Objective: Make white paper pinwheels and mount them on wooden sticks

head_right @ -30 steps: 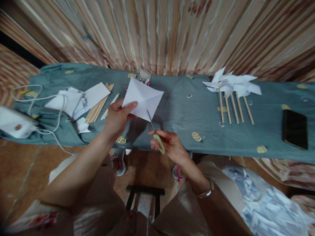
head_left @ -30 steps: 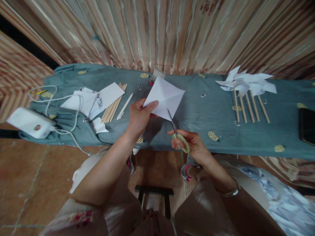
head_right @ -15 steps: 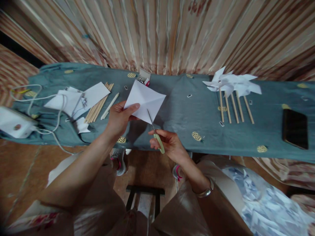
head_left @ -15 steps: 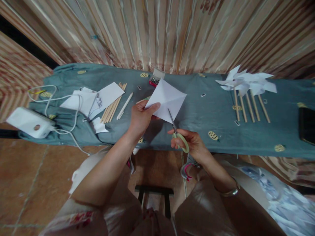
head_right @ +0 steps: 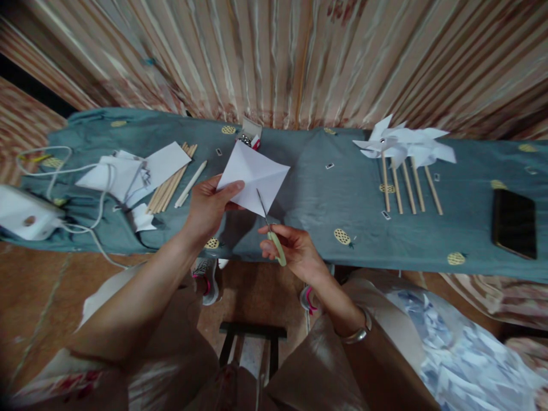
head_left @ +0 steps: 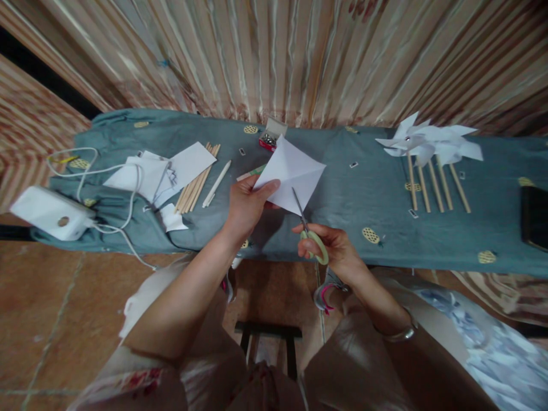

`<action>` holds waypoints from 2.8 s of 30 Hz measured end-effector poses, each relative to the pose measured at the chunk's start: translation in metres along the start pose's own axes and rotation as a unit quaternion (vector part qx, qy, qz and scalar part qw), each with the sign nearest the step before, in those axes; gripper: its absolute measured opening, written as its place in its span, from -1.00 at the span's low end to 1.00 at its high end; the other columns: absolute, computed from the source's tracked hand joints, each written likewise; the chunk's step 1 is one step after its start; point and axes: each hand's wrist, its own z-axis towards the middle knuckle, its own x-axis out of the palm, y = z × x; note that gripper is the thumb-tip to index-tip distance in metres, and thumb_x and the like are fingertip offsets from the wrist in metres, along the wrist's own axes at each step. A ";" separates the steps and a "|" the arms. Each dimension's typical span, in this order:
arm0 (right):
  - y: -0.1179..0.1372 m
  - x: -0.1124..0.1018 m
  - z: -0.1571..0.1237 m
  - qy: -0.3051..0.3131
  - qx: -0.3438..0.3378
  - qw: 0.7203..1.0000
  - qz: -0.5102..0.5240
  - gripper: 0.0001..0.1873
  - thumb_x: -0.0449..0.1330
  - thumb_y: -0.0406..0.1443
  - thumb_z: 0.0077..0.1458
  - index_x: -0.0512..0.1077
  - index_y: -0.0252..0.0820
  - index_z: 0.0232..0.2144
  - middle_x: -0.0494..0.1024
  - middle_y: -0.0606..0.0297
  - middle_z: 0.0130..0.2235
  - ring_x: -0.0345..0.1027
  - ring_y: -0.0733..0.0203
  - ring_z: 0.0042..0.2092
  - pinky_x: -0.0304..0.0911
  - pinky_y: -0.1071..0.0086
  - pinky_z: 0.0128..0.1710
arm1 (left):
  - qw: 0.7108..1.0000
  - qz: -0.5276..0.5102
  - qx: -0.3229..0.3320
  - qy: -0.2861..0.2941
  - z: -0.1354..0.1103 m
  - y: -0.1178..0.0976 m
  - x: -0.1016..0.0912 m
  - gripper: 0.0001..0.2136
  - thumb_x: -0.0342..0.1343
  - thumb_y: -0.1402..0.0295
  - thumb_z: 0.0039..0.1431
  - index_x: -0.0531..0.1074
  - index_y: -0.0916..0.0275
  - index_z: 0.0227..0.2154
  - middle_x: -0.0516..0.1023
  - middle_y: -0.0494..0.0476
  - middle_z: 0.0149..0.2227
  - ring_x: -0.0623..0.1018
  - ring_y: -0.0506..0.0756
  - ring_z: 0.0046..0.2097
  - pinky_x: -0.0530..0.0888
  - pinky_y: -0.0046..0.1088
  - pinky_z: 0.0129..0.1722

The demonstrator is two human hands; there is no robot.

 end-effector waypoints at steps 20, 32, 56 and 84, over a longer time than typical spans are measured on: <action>-0.002 0.001 0.001 -0.004 -0.016 1.000 -0.005 -0.60 0.44 0.00 -0.11 0.58 -0.12 -0.30 0.49 0.43 -0.56 0.33 0.38 -0.55 0.33 0.43 -0.53 | 1.000 -0.003 -0.002 0.005 -0.002 0.000 0.001 -0.82 0.30 0.28 -0.04 0.53 0.26 -0.38 0.59 0.05 -0.43 0.56 0.06 -0.41 0.56 -0.47 -0.51; -0.001 0.001 0.000 -0.013 -0.014 1.000 -0.014 -0.62 0.45 0.00 -0.11 0.58 -0.11 -0.32 0.48 0.44 -0.57 0.32 0.39 -0.55 0.34 0.43 -0.51 | 1.000 -0.004 -0.004 0.005 0.000 0.003 0.000 -0.80 0.31 0.27 -0.04 0.54 0.25 -0.36 0.59 0.06 -0.40 0.56 0.08 -0.40 0.57 -0.43 -0.51; -0.003 0.000 0.001 -0.001 -0.019 1.000 -0.019 -0.61 0.43 0.01 -0.08 0.59 -0.11 -0.30 0.48 0.41 -0.55 0.33 0.35 -0.54 0.36 0.40 -0.50 | 1.000 0.006 -0.008 0.004 -0.002 0.000 0.001 -0.82 0.28 0.30 -0.02 0.55 0.28 -0.36 0.59 0.09 -0.38 0.58 0.10 -0.37 0.59 -0.38 -0.48; 0.005 -0.009 -0.004 0.060 0.014 0.996 -0.064 -0.52 0.44 0.05 -0.12 0.57 -0.13 -0.26 0.58 0.34 -0.47 0.39 0.32 -0.46 0.34 0.40 -0.41 | 0.997 -0.062 0.012 -0.039 0.009 -0.006 -0.014 -0.72 0.42 0.22 -0.17 0.53 0.27 -0.45 0.60 0.09 -0.41 0.55 0.09 -0.38 0.52 -0.42 -0.39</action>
